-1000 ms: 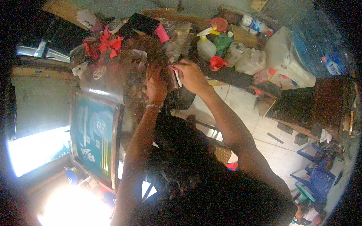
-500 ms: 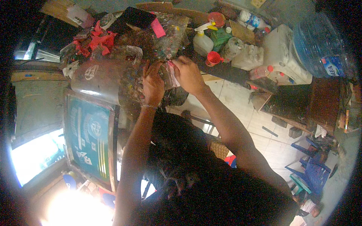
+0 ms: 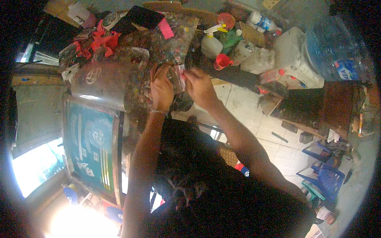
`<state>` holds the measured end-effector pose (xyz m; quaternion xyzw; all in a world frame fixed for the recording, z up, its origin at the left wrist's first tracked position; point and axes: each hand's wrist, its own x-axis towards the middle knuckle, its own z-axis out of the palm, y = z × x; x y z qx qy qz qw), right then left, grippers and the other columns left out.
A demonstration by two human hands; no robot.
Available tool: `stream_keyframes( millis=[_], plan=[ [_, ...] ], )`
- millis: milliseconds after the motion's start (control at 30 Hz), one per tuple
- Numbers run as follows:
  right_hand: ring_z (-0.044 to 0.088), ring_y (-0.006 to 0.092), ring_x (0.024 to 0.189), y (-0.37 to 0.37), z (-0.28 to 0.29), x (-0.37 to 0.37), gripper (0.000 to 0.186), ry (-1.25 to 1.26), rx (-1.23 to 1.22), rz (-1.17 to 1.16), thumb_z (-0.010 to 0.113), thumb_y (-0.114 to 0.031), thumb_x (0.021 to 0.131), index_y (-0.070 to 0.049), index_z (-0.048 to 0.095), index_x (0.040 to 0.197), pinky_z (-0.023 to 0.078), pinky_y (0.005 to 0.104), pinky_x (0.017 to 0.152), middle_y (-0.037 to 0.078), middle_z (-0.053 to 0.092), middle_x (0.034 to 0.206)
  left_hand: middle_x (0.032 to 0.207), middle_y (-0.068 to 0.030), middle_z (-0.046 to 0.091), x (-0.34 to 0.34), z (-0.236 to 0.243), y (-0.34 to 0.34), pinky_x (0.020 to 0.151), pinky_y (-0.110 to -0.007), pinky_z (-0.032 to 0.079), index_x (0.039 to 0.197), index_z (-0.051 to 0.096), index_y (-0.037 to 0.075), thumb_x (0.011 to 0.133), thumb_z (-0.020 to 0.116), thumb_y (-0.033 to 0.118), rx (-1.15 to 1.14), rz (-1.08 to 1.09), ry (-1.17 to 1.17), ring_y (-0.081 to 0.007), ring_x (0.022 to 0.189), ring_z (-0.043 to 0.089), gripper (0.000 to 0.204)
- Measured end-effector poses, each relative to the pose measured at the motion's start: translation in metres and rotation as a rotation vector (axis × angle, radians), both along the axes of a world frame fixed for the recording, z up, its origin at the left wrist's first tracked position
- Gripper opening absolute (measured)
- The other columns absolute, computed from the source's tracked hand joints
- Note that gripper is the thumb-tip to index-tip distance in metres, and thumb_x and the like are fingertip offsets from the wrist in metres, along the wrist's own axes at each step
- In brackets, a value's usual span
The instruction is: The person performs screen printing on red and blue baseball caps. They place a cap under a screen, apply white ink with a squeegee, and then remove the cap. The person also cleans the screen with a cloth and wipes the work surface between prints.
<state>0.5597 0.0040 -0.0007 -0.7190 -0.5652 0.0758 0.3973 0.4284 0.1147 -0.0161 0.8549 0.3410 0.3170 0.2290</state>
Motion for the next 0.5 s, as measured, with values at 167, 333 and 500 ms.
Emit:
stream_keyframes(
  millis=[167, 333, 500],
  plan=[
    [0.067, 0.0391, 0.092, -0.044, 0.002, -0.024, 0.031, 0.204, -0.015, -0.030, 0.065, 0.007, 0.085, -0.003, 0.070, 0.114, 0.055, 0.0473, 0.079, 0.019, 0.066, 0.094, 0.127, -0.0155, 0.068, 0.001, 0.000, -0.003, 0.115, -0.055, 0.037, 0.121, 0.067, 0.001, 0.088, 0.051, -0.005, -0.014, -0.013, -0.020, -0.0483, 0.135, 0.047, 0.037],
    [0.067, 0.0394, 0.087, 0.020, -0.006, 0.009, 0.023, 0.104, 0.068, -0.100, 0.062, -0.001, 0.089, 0.000, 0.071, 0.109, 0.053, 0.0485, 0.077, 0.021, 0.066, 0.091, 0.128, -0.0152, 0.067, 0.004, 0.005, -0.001, 0.120, -0.058, 0.030, 0.123, 0.066, 0.002, 0.088, 0.052, -0.006, -0.057, -0.029, -0.010, -0.0470, 0.140, 0.044, 0.039],
    [0.066, 0.0406, 0.087, -0.014, -0.004, -0.011, 0.025, 0.060, 0.059, -0.039, 0.064, 0.004, 0.087, -0.001, 0.071, 0.110, 0.054, 0.0491, 0.076, 0.020, 0.065, 0.094, 0.130, -0.0150, 0.067, 0.000, -0.004, 0.001, 0.120, -0.060, 0.029, 0.125, 0.065, 0.002, 0.088, 0.052, -0.005, -0.022, 0.000, 0.027, -0.0455, 0.142, 0.043, 0.039]
  ],
)
